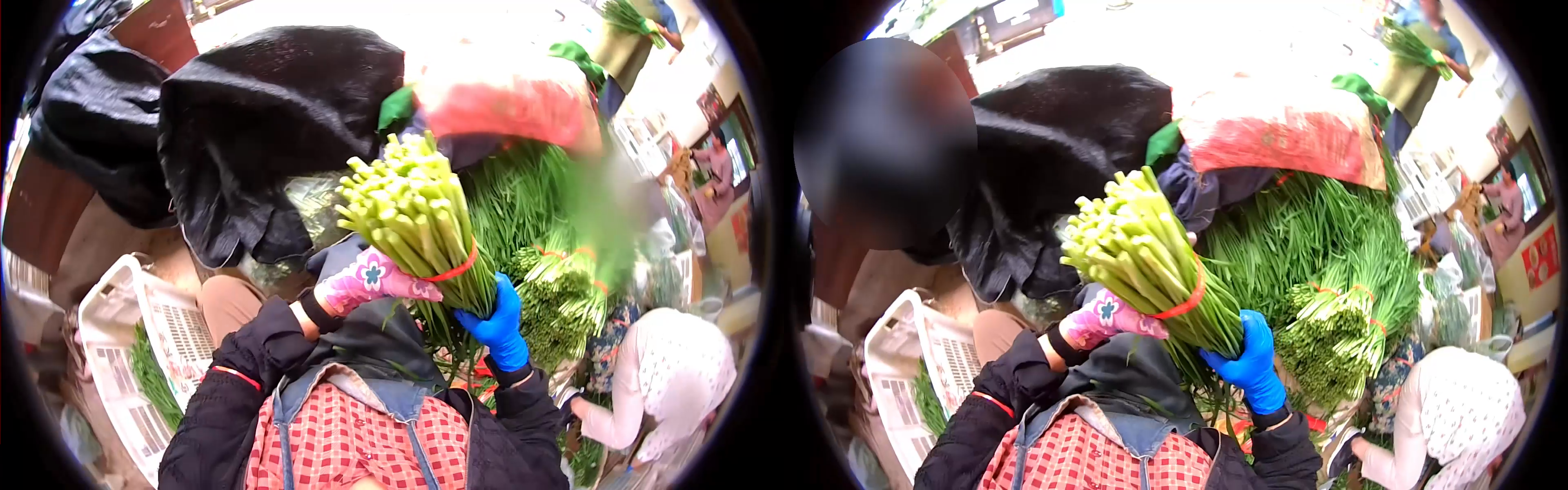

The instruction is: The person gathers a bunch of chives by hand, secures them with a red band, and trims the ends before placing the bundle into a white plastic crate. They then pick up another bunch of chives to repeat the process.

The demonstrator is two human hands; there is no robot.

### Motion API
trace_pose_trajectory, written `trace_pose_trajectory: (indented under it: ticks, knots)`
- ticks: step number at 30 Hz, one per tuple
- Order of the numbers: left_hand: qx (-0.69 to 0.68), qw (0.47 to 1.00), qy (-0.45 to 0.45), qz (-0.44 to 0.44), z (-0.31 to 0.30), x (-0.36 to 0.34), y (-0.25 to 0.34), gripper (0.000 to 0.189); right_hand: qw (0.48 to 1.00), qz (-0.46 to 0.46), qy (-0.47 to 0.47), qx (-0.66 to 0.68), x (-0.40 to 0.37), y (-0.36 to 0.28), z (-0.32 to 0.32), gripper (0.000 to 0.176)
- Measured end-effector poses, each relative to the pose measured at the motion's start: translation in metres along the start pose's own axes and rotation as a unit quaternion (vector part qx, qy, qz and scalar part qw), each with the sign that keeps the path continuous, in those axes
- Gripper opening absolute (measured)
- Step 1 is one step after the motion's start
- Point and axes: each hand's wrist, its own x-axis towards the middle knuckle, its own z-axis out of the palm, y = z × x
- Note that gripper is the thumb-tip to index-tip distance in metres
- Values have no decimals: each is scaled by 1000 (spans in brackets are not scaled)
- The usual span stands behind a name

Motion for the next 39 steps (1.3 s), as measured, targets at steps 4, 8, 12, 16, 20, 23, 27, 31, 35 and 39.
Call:
trace_pose_trajectory:
  ticks: [4,8,12,16,20,23,27,31,35,39]
  knots:
    - [115,992,-23,-46,6,-13,-19,63,983,-88,38,-158,0,11,12,77]
    - [277,956,-15,94,10,-11,-9,76,982,-29,-3,-189,-4,-24,-11,85]
    - [-265,964,27,16,27,-6,4,65,980,171,53,84,-31,-51,-25,41]
    - [-162,979,36,115,29,1,-9,44,940,171,112,274,-25,-76,-27,28]
    - [-236,963,31,123,32,0,-13,55,956,-6,240,167,-10,-136,-42,23]
    - [-35,986,70,145,31,-1,-15,62,976,-120,183,14,3,-149,-49,27]
    - [62,989,68,117,14,1,-21,88,968,-110,180,-134,27,-159,-36,27]
    - [68,979,178,68,13,3,-14,50,951,-151,220,-158,31,-145,-24,20]
    - [219,940,179,190,-5,2,-9,52,954,-104,265,-95,35,-136,-14,14]
    - [-118,960,185,175,-10,-4,-8,48,978,-43,153,-137,18,-108,-37,12]
